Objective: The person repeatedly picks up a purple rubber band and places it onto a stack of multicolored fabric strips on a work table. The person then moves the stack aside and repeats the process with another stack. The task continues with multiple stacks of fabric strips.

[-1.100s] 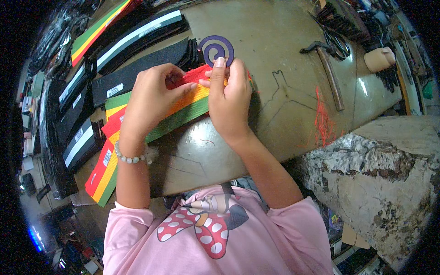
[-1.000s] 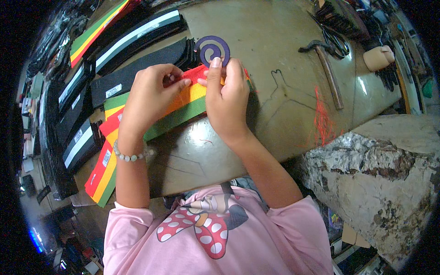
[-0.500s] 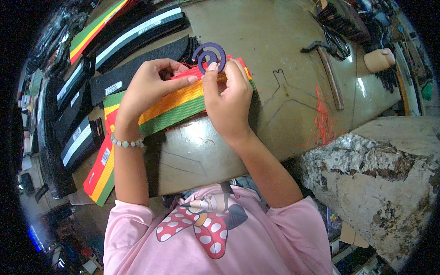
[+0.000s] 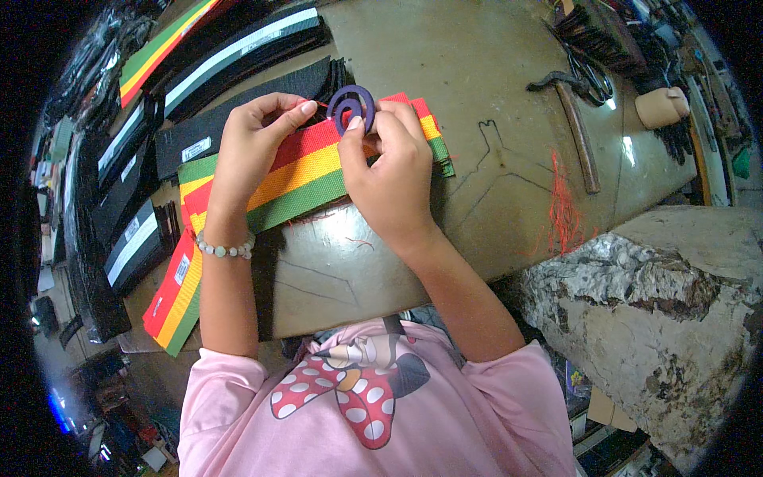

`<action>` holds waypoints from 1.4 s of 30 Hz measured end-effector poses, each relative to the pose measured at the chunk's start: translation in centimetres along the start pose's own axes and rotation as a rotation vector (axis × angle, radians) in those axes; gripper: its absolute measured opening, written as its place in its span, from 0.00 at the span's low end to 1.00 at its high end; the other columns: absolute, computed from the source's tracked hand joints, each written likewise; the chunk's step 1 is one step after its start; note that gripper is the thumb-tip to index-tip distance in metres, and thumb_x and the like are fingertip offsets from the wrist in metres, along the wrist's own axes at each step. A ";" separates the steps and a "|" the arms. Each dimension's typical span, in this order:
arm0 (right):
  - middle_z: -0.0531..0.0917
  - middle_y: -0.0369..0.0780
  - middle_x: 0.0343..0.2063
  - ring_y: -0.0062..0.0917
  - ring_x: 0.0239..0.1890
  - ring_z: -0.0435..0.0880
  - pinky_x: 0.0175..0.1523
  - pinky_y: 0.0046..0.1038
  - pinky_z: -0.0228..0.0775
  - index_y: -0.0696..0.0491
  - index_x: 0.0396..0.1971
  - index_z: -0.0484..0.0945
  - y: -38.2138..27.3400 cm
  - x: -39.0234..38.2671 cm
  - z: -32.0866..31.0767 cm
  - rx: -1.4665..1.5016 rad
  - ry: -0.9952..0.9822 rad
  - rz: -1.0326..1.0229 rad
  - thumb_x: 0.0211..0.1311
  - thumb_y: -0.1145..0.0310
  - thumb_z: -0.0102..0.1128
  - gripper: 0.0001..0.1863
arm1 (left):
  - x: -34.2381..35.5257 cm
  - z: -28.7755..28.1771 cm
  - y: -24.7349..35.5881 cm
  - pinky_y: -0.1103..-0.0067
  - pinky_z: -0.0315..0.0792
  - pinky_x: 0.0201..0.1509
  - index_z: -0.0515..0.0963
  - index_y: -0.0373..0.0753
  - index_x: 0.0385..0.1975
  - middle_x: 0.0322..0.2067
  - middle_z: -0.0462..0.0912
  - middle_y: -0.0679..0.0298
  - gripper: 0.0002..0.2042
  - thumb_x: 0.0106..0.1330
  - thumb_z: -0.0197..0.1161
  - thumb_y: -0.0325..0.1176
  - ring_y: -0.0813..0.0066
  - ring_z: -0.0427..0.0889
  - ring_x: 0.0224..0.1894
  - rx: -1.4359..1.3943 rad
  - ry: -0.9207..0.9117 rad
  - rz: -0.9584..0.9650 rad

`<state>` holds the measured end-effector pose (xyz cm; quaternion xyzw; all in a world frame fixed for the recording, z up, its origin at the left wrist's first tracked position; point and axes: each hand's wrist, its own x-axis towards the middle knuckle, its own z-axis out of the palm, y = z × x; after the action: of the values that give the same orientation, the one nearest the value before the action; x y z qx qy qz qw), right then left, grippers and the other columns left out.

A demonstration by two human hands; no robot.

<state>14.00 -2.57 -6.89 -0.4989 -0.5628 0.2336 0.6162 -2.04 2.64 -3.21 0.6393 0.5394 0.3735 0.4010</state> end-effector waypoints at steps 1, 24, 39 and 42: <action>0.79 0.47 0.36 0.27 0.27 0.83 0.32 0.27 0.76 0.65 0.28 0.76 0.0 0.0 0.0 -0.010 -0.003 -0.011 0.64 0.77 0.58 0.07 | 0.0 0.1 0.0 0.83 0.70 0.31 0.85 0.29 0.35 0.23 0.84 0.65 0.13 0.65 0.69 0.36 0.86 0.76 0.26 0.001 0.004 -0.013; 0.81 0.44 0.40 0.24 0.38 0.82 0.35 0.25 0.80 0.59 0.49 0.71 -0.8 1.7 -3.4 0.677 0.198 0.237 0.78 0.59 0.48 0.17 | -5.6 4.1 1.7 0.63 0.75 0.45 0.80 0.31 0.38 0.38 0.78 0.49 0.09 0.59 0.62 0.23 0.49 0.79 0.39 0.313 -0.008 0.537; 0.78 0.43 0.38 0.26 0.35 0.81 0.32 0.30 0.81 0.57 0.45 0.69 0.3 1.8 -3.6 0.733 0.212 0.474 0.76 0.58 0.49 0.15 | 2.3 5.5 1.2 0.67 0.78 0.41 0.86 0.33 0.35 0.32 0.85 0.47 0.12 0.63 0.67 0.37 0.54 0.86 0.33 0.397 -0.083 0.290; 0.79 0.43 0.38 0.26 0.35 0.81 0.32 0.30 0.81 0.57 0.45 0.70 0.2 1.7 -3.7 0.736 0.201 0.470 0.76 0.58 0.49 0.15 | 2.0 3.4 2.2 0.65 0.78 0.43 0.84 0.31 0.36 0.31 0.85 0.44 0.13 0.67 0.62 0.37 0.48 0.85 0.36 0.319 -0.028 0.347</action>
<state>17.92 -2.36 -5.77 -0.3811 -0.2511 0.5022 0.7345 2.20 4.04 -2.46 0.7829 0.4681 0.3379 0.2320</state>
